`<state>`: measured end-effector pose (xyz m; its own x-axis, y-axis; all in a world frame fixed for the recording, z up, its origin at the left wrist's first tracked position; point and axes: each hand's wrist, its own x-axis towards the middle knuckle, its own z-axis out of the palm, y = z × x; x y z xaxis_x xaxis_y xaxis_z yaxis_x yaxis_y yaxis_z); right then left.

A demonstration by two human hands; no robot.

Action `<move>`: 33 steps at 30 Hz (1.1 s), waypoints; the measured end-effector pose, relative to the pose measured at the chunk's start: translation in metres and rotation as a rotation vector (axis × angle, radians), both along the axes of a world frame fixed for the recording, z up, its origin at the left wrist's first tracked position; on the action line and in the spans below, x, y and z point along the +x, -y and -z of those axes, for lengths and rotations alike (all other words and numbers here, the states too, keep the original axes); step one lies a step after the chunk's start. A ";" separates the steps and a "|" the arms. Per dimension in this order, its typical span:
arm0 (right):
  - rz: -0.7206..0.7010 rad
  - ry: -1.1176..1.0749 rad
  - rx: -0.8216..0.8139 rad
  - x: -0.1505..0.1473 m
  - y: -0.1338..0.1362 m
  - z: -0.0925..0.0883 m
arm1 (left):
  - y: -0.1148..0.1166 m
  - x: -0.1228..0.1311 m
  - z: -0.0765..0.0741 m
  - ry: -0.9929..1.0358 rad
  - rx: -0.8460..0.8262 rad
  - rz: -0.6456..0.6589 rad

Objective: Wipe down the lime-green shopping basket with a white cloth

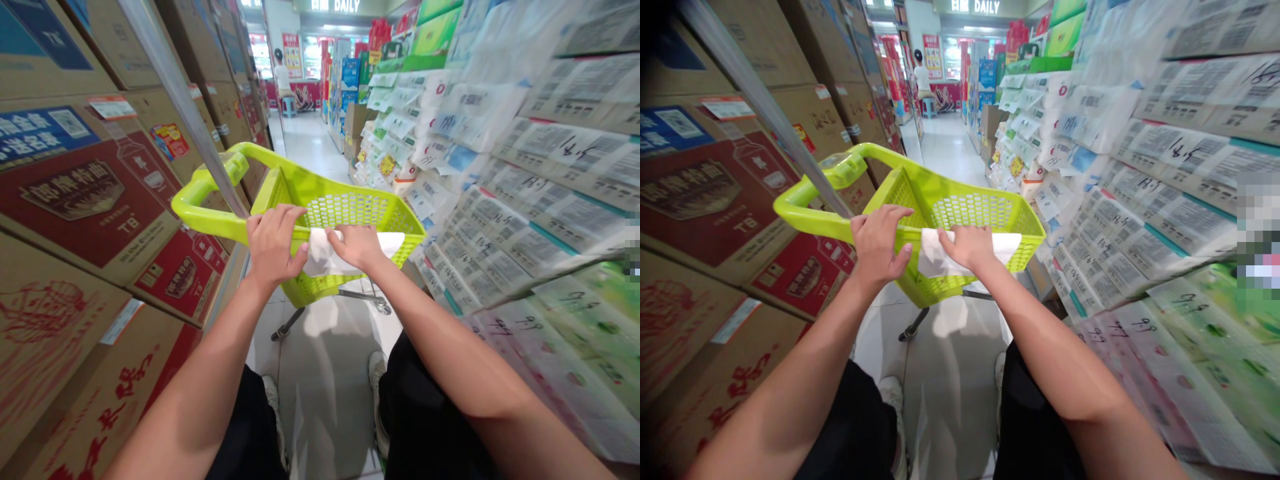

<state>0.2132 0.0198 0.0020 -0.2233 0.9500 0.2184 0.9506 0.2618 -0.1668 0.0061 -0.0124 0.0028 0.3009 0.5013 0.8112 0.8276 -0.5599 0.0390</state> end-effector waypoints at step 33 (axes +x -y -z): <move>-0.213 0.051 0.098 -0.026 -0.013 0.005 | 0.008 -0.014 -0.009 -0.050 -0.149 0.000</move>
